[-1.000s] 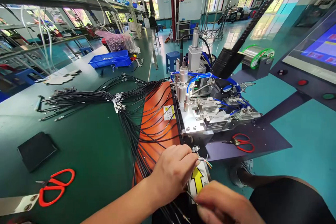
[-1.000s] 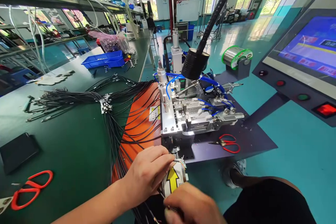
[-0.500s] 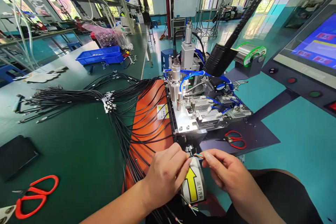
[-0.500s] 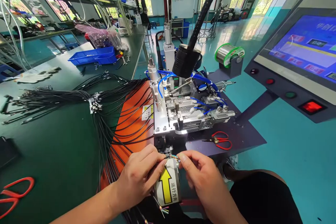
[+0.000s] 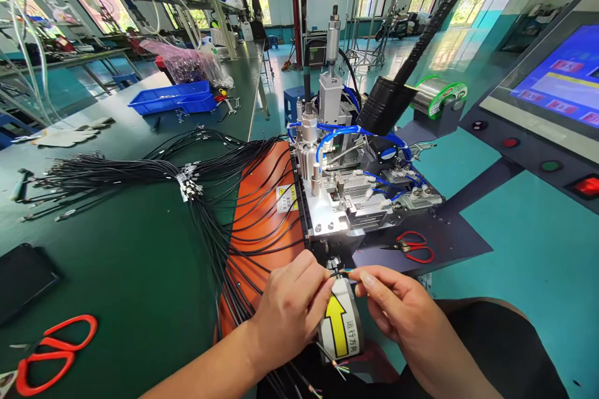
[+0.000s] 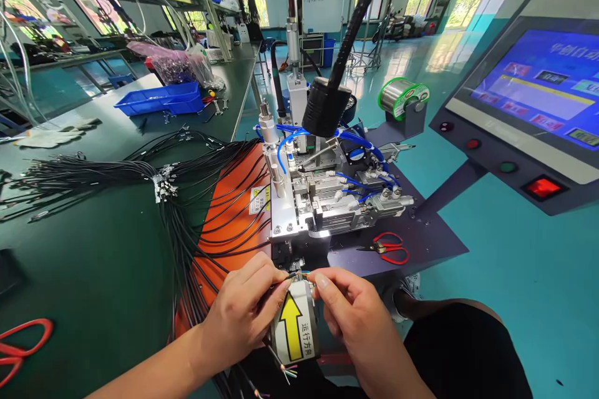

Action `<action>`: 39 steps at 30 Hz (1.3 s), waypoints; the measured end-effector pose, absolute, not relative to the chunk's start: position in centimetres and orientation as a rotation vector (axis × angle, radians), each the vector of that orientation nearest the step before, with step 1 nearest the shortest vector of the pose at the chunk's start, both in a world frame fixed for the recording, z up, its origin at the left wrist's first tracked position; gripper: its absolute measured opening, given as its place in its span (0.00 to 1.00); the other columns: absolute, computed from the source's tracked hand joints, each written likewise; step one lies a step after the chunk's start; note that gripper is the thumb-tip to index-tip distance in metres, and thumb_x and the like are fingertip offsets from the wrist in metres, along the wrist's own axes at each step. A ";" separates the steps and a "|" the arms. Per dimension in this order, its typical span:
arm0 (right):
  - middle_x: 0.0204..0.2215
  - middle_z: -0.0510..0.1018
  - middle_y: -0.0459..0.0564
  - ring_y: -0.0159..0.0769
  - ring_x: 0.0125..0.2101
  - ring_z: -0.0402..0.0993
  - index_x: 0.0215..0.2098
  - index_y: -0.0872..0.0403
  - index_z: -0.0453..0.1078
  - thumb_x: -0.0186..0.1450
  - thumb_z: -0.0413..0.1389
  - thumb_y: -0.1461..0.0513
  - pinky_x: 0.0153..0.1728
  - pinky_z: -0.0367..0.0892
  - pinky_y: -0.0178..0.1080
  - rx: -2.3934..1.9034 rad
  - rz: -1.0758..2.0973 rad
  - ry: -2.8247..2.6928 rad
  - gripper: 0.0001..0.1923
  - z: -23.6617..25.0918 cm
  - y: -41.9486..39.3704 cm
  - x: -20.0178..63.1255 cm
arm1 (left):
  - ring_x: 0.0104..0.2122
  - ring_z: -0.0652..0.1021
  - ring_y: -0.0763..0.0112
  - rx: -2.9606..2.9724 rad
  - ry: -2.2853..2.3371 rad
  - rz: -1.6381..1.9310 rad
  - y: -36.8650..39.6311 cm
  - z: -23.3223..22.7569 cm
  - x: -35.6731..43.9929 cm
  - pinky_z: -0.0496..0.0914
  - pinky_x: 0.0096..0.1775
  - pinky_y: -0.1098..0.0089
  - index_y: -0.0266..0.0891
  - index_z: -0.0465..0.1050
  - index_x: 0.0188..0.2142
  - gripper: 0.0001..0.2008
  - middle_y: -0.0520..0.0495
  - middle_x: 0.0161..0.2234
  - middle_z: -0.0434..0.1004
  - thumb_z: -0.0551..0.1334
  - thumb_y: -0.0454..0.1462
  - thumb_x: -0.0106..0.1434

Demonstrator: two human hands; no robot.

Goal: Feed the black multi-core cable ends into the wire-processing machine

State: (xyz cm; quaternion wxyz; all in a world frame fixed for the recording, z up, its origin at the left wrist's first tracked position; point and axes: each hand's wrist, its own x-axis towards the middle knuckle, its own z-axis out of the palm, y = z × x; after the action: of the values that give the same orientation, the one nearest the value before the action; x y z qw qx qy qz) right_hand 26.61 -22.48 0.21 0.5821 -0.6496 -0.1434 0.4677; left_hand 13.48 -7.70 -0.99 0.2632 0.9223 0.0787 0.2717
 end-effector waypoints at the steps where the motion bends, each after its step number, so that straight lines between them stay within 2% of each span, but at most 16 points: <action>1: 0.23 0.64 0.42 0.25 0.21 0.49 0.42 0.54 0.74 0.64 0.58 0.46 0.21 0.45 0.33 -1.524 1.083 -0.349 0.21 0.2 -22.4 26.6 | 0.31 0.67 0.71 2.488 0.219 0.719 -7.7 -1.0 13.5 0.61 0.31 0.70 0.36 0.70 0.34 0.08 0.47 0.31 0.67 0.55 0.32 0.70; 4: 0.25 0.68 0.44 0.28 0.23 0.58 0.41 0.53 0.75 0.62 0.60 0.47 0.23 0.55 0.33 -1.600 0.938 -0.434 0.20 0.1 -22.3 26.5 | 0.32 0.68 0.70 2.457 0.229 0.676 -7.6 -0.9 13.5 0.61 0.31 0.70 0.36 0.70 0.35 0.08 0.47 0.31 0.68 0.54 0.33 0.71; 6: 0.29 0.72 0.47 0.34 0.29 0.67 0.40 0.53 0.76 0.62 0.61 0.48 0.29 0.62 0.34 -1.664 0.806 -0.511 0.18 0.0 -22.3 26.5 | 0.32 0.68 0.70 2.442 0.227 0.658 -7.6 -0.8 13.5 0.62 0.32 0.70 0.36 0.70 0.35 0.09 0.47 0.31 0.68 0.54 0.33 0.71; 8: 0.32 0.75 0.50 0.37 0.33 0.69 0.39 0.54 0.76 0.62 0.61 0.48 0.33 0.65 0.36 -1.686 0.760 -0.552 0.18 -0.1 -22.2 26.7 | 0.32 0.68 0.70 2.447 0.215 0.637 -7.5 -0.8 13.6 0.63 0.33 0.70 0.36 0.70 0.35 0.10 0.47 0.31 0.68 0.53 0.34 0.72; 10: 0.29 0.73 0.48 0.33 0.29 0.66 0.39 0.54 0.75 0.62 0.61 0.47 0.29 0.63 0.35 -1.671 0.806 -0.548 0.19 -0.2 -22.0 26.9 | 0.32 0.68 0.70 2.461 0.213 0.616 -7.5 -0.7 13.6 0.63 0.33 0.69 0.35 0.70 0.35 0.11 0.47 0.31 0.68 0.52 0.34 0.72; 12: 0.25 0.68 0.44 0.28 0.24 0.59 0.39 0.55 0.74 0.62 0.61 0.47 0.24 0.56 0.32 -1.624 0.868 -0.524 0.20 -0.3 -21.8 27.2 | 0.32 0.68 0.70 2.469 0.216 0.609 -7.5 -0.8 13.6 0.62 0.32 0.70 0.35 0.70 0.35 0.11 0.47 0.31 0.68 0.52 0.34 0.72; 16: 0.22 0.60 0.40 0.25 0.22 0.50 0.38 0.56 0.72 0.63 0.61 0.48 0.22 0.48 0.32 -1.538 0.921 -0.497 0.19 -0.7 -21.4 27.7 | 0.30 0.68 0.72 2.474 0.229 0.607 -7.5 -0.9 13.6 0.62 0.31 0.70 0.36 0.70 0.34 0.12 0.48 0.30 0.67 0.52 0.35 0.72; 21: 0.22 0.60 0.40 0.25 0.23 0.50 0.40 0.56 0.72 0.63 0.62 0.48 0.22 0.47 0.32 -1.526 0.951 -0.504 0.20 -0.6 -21.0 27.9 | 0.29 0.68 0.72 2.478 0.243 0.580 -7.6 -0.9 13.6 0.61 0.30 0.69 0.36 0.69 0.33 0.13 0.48 0.30 0.67 0.52 0.35 0.72; 26: 0.28 0.69 0.44 0.28 0.27 0.59 0.40 0.56 0.73 0.61 0.63 0.48 0.27 0.56 0.32 -1.607 0.893 -0.537 0.20 -0.7 -20.7 28.0 | 0.28 0.68 0.72 2.506 0.252 0.570 -7.6 -0.8 13.6 0.61 0.30 0.69 0.35 0.70 0.32 0.13 0.48 0.29 0.66 0.51 0.36 0.72; 29: 0.31 0.71 0.45 0.29 0.29 0.61 0.40 0.56 0.73 0.61 0.63 0.48 0.28 0.58 0.32 -1.641 0.871 -0.568 0.20 -1.1 -20.7 28.1 | 0.28 0.68 0.72 2.525 0.238 0.588 -7.5 -0.9 13.7 0.60 0.30 0.69 0.35 0.70 0.32 0.14 0.49 0.29 0.66 0.52 0.36 0.72; 35: 0.25 0.65 0.42 0.26 0.24 0.54 0.41 0.55 0.72 0.63 0.61 0.46 0.24 0.52 0.32 -1.563 0.951 -0.541 0.21 -1.6 -20.7 28.3 | 0.27 0.68 0.73 2.537 0.209 0.601 -7.5 -0.9 13.7 0.60 0.29 0.69 0.35 0.70 0.31 0.14 0.49 0.28 0.65 0.52 0.35 0.72; 39: 0.24 0.63 0.41 0.26 0.23 0.54 0.42 0.54 0.71 0.63 0.60 0.46 0.23 0.51 0.32 -1.562 0.958 -0.551 0.21 -1.7 -20.5 28.4 | 0.27 0.68 0.73 2.544 0.213 0.602 -7.6 -0.9 13.7 0.60 0.29 0.69 0.35 0.70 0.30 0.14 0.49 0.28 0.65 0.52 0.35 0.72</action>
State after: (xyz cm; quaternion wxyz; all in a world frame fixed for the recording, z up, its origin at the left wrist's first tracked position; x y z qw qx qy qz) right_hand 28.36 -20.54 -1.72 0.5761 -0.6672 -0.2354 0.4093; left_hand 13.67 -7.59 -0.88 0.2564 0.9375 0.0785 0.2219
